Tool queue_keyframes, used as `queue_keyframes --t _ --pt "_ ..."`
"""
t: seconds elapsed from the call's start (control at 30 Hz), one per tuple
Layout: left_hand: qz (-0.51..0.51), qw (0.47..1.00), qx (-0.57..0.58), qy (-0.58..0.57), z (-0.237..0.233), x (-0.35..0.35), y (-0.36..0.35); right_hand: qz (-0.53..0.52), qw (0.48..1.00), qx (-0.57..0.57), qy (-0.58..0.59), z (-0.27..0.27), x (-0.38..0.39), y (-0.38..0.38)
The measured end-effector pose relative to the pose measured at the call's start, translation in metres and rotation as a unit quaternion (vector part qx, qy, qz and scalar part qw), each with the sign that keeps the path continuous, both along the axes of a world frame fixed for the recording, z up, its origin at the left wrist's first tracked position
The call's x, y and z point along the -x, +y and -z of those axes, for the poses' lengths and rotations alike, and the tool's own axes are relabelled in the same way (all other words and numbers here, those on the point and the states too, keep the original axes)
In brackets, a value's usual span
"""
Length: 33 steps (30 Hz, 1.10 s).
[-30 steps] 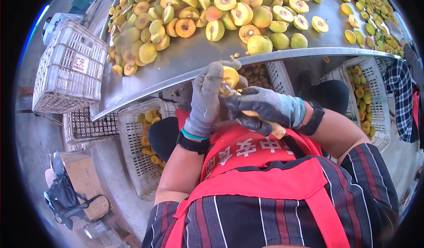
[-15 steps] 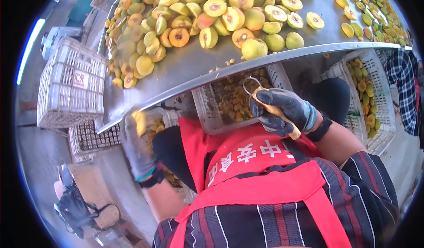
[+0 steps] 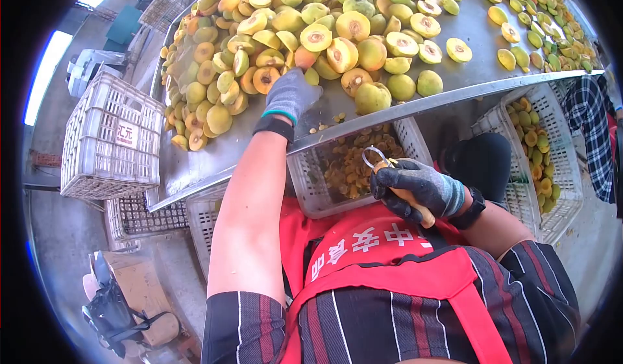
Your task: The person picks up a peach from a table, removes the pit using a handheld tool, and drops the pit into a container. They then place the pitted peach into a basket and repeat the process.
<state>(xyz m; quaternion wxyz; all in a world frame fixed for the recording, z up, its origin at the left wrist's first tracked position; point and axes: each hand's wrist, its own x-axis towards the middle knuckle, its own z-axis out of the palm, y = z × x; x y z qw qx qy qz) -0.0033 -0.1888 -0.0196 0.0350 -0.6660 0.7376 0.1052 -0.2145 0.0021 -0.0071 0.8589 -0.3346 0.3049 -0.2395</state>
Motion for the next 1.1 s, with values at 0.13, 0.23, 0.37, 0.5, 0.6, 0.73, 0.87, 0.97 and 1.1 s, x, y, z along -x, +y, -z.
queue_keyframes --t 0.13,0.23,0.37,0.5,0.6,0.73,0.87,0.97,1.1 --pt "-0.09 0.854 -0.178 0.48 -0.011 -0.02 0.024 0.052 0.997 0.051 -0.012 0.006 -0.001 -0.01" --pt "-0.043 0.634 -0.256 0.729 -0.038 -0.025 0.075 0.172 0.984 0.037 0.037 0.009 -0.015 -0.024" --pt "0.022 0.571 -0.26 0.778 -0.039 -0.011 0.127 0.252 0.956 0.144 0.038 0.028 -0.031 -0.042" --pt "0.007 0.657 -0.095 0.748 -0.01 -0.003 0.156 0.13 0.923 0.345 0.111 0.011 -0.032 -0.036" --pt "-0.001 0.63 -0.047 0.775 0.001 0.002 0.167 0.155 0.951 0.253 0.084 -0.011 -0.045 -0.029" --pt "-0.101 0.442 -0.212 0.866 -0.01 -0.011 0.174 0.11 0.918 0.313 0.217 -0.025 -0.04 -0.02" --pt "-0.163 0.423 -0.208 0.867 -0.024 -0.001 0.179 0.138 0.759 0.537 0.341 -0.021 -0.049 -0.014" --pt "-0.136 0.442 -0.194 0.865 -0.018 -0.002 0.183 0.09 0.748 0.514 0.411 -0.02 -0.05 -0.013" --pt "-0.117 0.457 -0.125 0.873 -0.023 0.011 0.188 0.133 0.734 0.544 0.383 -0.006 -0.056 -0.009"
